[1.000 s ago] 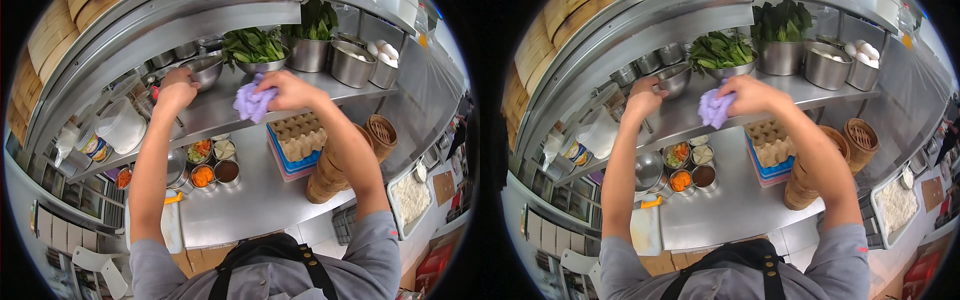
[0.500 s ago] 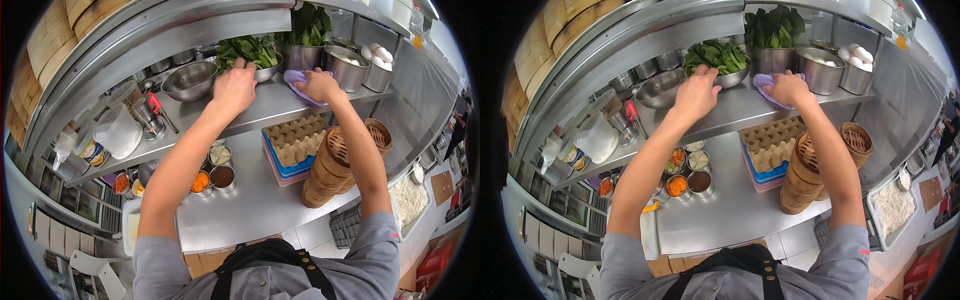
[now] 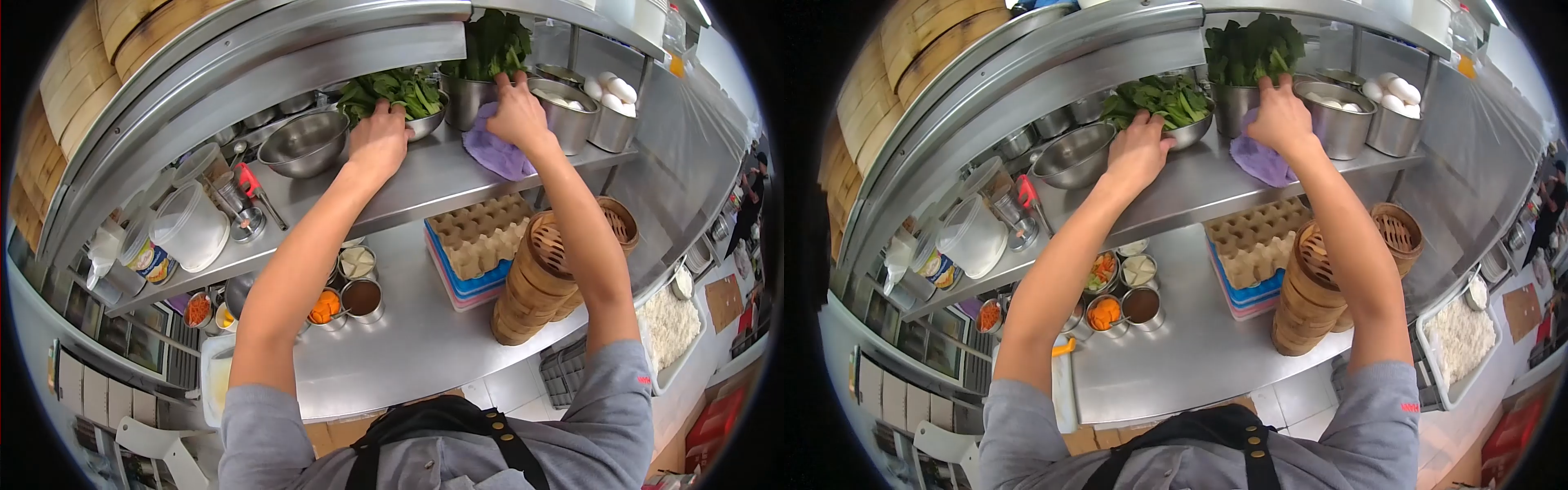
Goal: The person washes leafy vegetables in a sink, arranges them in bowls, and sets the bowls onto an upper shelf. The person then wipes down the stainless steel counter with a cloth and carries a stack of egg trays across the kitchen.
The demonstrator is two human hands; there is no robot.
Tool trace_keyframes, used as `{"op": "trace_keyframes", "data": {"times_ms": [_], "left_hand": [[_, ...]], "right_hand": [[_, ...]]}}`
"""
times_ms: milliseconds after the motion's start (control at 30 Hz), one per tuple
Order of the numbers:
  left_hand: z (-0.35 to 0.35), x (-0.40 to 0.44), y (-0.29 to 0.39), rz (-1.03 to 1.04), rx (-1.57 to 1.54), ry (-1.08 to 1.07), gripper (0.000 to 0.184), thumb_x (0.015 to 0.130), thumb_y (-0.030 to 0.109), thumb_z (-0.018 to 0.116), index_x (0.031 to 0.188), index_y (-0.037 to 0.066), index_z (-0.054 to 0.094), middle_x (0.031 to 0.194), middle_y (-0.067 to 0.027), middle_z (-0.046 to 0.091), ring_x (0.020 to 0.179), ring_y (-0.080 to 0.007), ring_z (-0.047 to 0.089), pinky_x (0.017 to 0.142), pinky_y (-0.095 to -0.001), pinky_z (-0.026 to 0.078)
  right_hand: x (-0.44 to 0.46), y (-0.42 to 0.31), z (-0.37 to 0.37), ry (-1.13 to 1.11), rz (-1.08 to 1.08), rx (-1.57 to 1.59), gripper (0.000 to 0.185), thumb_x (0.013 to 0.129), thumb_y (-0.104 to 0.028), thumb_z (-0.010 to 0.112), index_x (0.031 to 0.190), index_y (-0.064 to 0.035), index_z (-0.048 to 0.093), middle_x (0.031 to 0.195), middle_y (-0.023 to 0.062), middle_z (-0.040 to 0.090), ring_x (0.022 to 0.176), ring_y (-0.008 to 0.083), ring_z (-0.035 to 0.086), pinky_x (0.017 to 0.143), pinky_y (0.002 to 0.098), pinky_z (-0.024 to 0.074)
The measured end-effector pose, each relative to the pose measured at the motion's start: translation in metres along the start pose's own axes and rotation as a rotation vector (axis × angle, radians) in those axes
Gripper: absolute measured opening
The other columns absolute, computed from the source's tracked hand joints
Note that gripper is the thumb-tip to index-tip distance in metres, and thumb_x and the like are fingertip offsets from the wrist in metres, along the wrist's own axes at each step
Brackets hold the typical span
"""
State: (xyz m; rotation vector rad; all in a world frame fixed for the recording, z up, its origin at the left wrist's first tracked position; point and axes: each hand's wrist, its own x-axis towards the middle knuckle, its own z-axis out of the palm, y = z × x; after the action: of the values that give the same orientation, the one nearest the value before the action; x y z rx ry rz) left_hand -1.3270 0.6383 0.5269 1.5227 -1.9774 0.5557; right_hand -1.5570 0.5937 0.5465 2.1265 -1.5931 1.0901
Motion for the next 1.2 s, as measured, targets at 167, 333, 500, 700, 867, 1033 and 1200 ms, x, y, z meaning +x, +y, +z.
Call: {"op": "trace_keyframes", "data": {"times_ms": [167,333,500,700,867,1033,1200], "left_hand": [[-0.017,-0.023,-0.004,0.058,-0.082,0.135,0.03,0.08,0.016,0.067,0.105,0.0,0.058,0.11,-0.0189,0.056,0.089,-0.0383,0.061,0.075,-0.0438,0.052],[-0.074,-0.134,0.035,0.223,-0.651,0.088,0.018,0.076,0.009,0.07,0.09,0.001,0.063,0.09,-0.0149,0.062,0.082,-0.0309,0.061,0.071,-0.0366,0.051],[-0.069,-0.234,0.073,0.326,-1.168,-0.605,0.025,0.082,0.019,0.069,0.099,0.002,0.062,0.094,-0.0143,0.062,0.083,-0.031,0.061,0.073,-0.0366,0.051],[-0.03,-0.344,0.071,0.014,-1.216,-0.99,0.024,0.086,0.022,0.064,0.1,0.002,0.061,0.089,-0.0137,0.061,0.082,-0.0309,0.06,0.074,-0.0388,0.049],[-0.075,-0.485,-0.007,-0.357,-0.887,-0.874,0.017,0.084,0.021,0.067,0.092,0.007,0.063,0.083,-0.0145,0.06,0.078,-0.0319,0.06,0.067,-0.0395,0.047],[-0.137,-0.578,-0.054,-0.731,-0.973,-0.748,0.014,0.085,0.017,0.067,0.083,0.003,0.065,0.075,-0.0088,0.062,0.072,-0.0215,0.061,0.063,-0.0343,0.047],[-0.082,-0.67,-0.098,-1.39,-1.591,-0.582,0.014,0.088,0.016,0.063,0.098,0.005,0.063,0.085,-0.0061,0.065,0.078,-0.0209,0.063,0.07,-0.034,0.052]], "right_hand": [[-0.039,-0.002,-0.001,-0.095,0.004,-0.159,0.057,0.074,-0.032,0.067,0.118,0.0002,0.052,0.118,0.0274,0.05,0.1,0.0451,0.057,0.084,0.0476,0.0498],[-0.042,-0.022,0.028,-0.272,-0.078,-0.162,0.046,0.079,-0.035,0.058,0.104,0.0033,0.063,0.111,0.0266,0.057,0.097,0.0442,0.057,0.085,0.0467,0.0471],[-0.097,-0.141,0.02,-0.181,-0.37,0.102,0.034,0.069,-0.021,0.069,0.095,0.0001,0.065,0.099,0.0226,0.058,0.086,0.0371,0.06,0.079,0.0429,0.0502],[-0.191,-0.193,-0.003,-0.358,-0.45,0.852,0.032,0.059,-0.006,0.068,0.091,-0.0025,0.063,0.089,0.0125,0.058,0.08,0.0316,0.06,0.07,0.0379,0.0493],[-0.34,-0.092,0.12,-0.912,0.317,0.658,0.043,0.067,-0.02,0.067,0.106,-0.0011,0.062,0.095,0.0189,0.063,0.089,0.0345,0.062,0.075,0.0398,0.0504],[-0.507,-0.231,0.234,-0.915,0.184,0.146,0.063,0.082,-0.035,0.054,0.133,-0.0006,0.043,0.14,0.0346,0.026,0.132,0.0493,0.02,0.108,0.059,0.0126],[-0.538,-0.391,0.287,-1.034,-0.186,0.724,0.024,0.073,-0.007,0.064,0.097,-0.0093,0.067,0.127,0.015,0.051,0.111,0.0285,0.054,0.091,0.0401,0.0447]]}}
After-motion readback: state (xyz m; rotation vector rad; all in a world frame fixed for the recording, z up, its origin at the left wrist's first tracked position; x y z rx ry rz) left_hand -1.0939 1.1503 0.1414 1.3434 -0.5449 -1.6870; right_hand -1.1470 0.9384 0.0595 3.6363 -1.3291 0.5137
